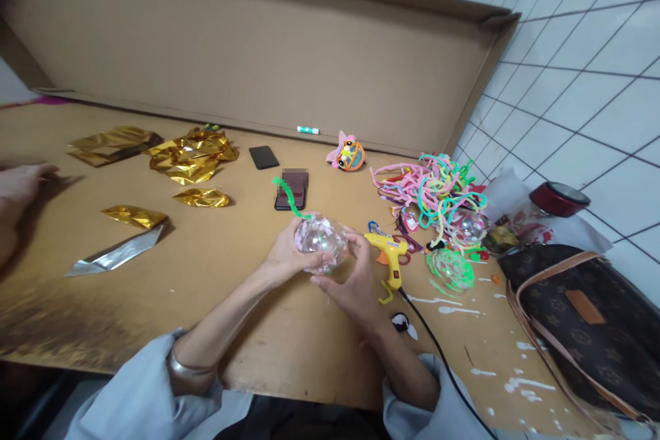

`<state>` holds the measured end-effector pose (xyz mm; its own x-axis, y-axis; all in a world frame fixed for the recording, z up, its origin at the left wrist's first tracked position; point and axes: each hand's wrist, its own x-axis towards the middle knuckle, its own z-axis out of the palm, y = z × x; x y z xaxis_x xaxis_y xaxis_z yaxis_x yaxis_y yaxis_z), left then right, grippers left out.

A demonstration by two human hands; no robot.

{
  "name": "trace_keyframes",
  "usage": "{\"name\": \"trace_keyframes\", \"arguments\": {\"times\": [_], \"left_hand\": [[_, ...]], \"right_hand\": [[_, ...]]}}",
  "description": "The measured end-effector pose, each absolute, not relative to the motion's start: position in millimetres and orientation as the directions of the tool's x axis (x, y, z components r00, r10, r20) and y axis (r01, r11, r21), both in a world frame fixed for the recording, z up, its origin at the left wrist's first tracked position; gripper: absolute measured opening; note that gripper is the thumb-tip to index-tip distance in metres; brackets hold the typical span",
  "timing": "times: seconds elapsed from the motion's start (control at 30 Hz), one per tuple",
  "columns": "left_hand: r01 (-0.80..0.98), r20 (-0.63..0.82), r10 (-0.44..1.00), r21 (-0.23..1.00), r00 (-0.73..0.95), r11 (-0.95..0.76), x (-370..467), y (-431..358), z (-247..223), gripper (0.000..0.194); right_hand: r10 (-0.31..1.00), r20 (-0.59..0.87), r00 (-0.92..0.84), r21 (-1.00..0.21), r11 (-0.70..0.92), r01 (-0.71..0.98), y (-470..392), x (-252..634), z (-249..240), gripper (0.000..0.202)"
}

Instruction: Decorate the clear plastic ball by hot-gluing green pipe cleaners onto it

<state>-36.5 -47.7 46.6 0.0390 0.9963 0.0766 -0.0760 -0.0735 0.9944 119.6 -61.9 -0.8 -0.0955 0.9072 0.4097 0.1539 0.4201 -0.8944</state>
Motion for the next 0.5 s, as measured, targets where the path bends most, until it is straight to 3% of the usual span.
{"name": "trace_keyframes", "arguments": {"times": [0.2,0.5], "left_hand": [[-0.001,0.048,0.995,0.999,0.083,-0.049,-36.4,-45.5,42.4,0.074],[-0.024,0.031,0.992,0.999,0.119,-0.029,-35.0,-43.5,34.9,0.078]], "right_hand": [[0.931,0.347,-0.112,-0.906,0.364,0.217,-56.5,125.5,3.9,0.088],[0.884,0.45,-0.128,-0.81,0.464,0.359,-52.6,127.2,1.0,0.073]]}}
